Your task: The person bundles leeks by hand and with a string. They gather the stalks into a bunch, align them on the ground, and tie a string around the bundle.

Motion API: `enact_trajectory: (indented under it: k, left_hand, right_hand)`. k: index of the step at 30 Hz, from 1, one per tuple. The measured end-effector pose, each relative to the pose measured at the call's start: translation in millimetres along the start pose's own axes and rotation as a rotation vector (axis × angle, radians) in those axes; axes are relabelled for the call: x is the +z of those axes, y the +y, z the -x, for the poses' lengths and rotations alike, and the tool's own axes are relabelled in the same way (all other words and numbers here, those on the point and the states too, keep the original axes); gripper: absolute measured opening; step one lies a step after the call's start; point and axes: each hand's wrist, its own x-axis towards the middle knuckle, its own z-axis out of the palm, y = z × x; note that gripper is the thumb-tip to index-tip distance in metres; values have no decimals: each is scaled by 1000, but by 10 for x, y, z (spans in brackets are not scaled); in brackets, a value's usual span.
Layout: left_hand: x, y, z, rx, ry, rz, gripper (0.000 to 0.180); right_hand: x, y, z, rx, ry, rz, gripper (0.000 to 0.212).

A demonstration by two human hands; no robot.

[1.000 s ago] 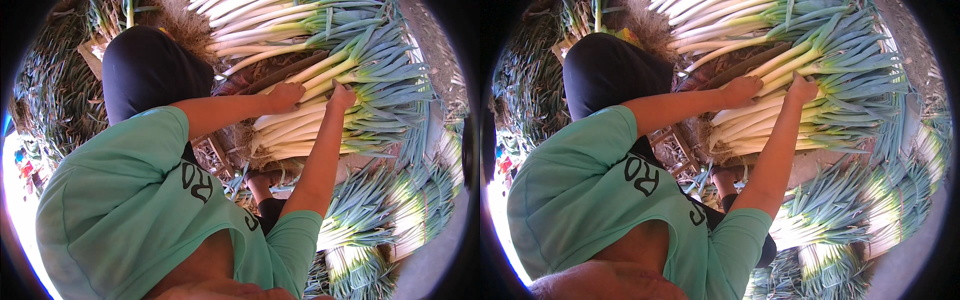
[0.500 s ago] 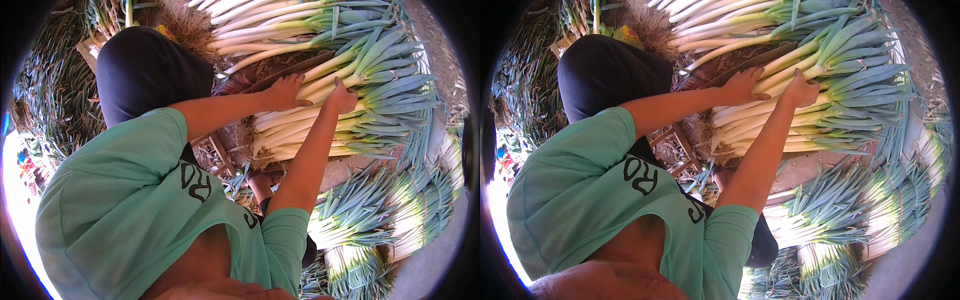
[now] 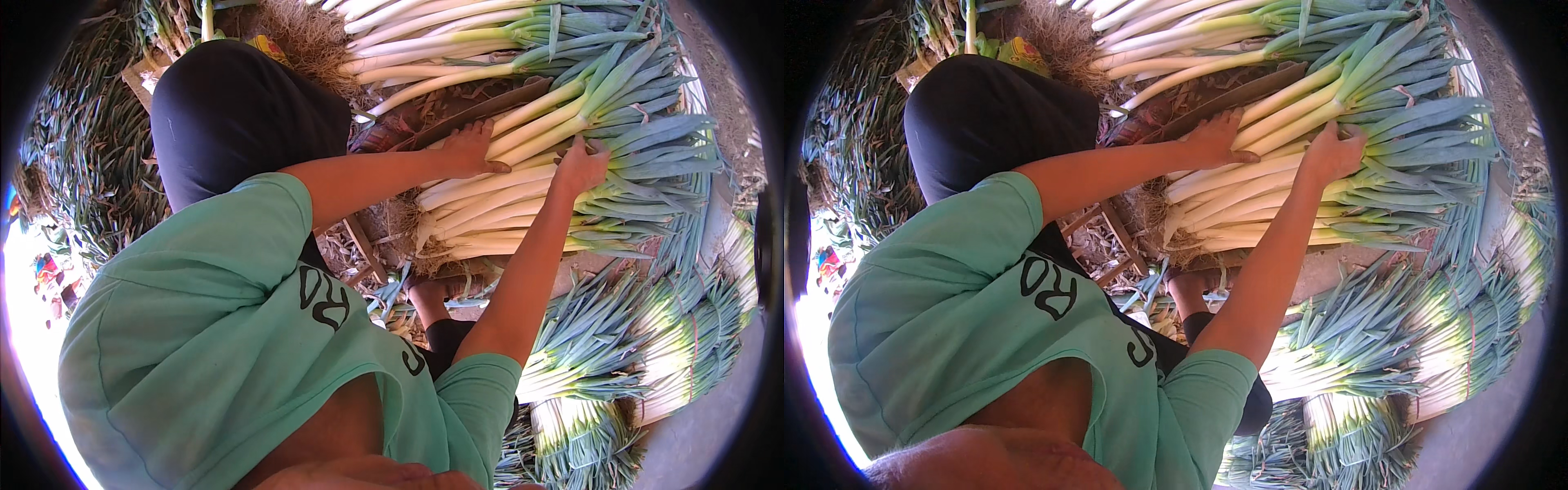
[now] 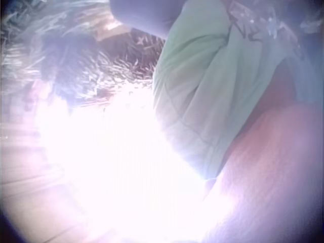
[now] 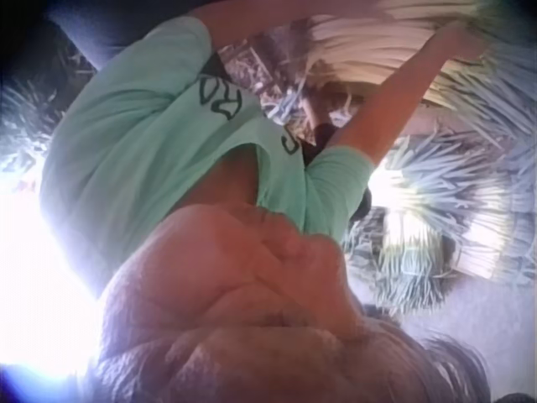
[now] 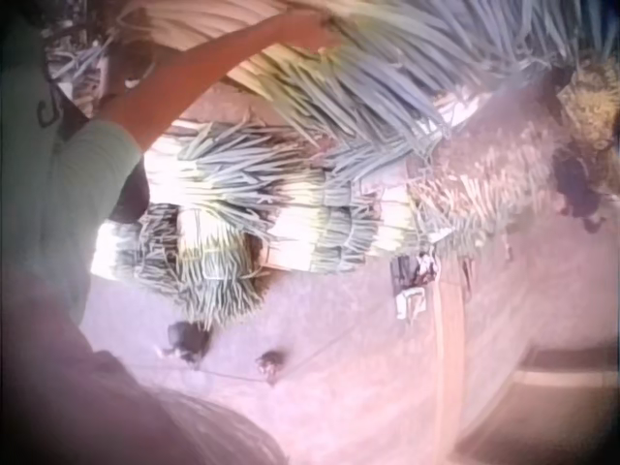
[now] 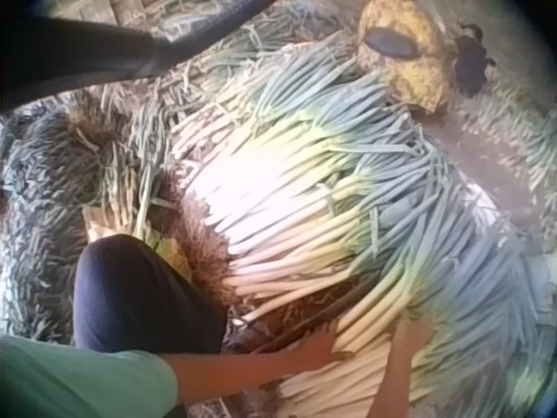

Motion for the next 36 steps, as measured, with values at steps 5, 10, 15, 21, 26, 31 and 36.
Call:
enact_trajectory:
  k: [5,10,15,21,26,31,36]
  left_hand:
    - [16,29,-16,-3,-34,18,109]
    - [49,-52,2,6,55,66,105]
    - [-19,-180,-110,-2,11,288,105]
    - [87,-80,-78,52,59,37,104]
    - [70,-12,-59,33,78,34,105]
    - [104,-14,-33,25,70,25,104]
    - [103,-25,-32,13,51,33,107]
  right_hand:
    - [139,-97,-94,-156,117,399,41]
    - [69,-334,-63,126,-159,4,42]
    - [-93,47,-220,222,-285,-286,35]
    - [-91,128,-348,321,-349,-362,27]
    - [54,-70,-304,262,-343,-84,27]
    - [-77,-270,-27,-35,-76,266,24]
    - [17,-218,-229,-538,49,472,26]
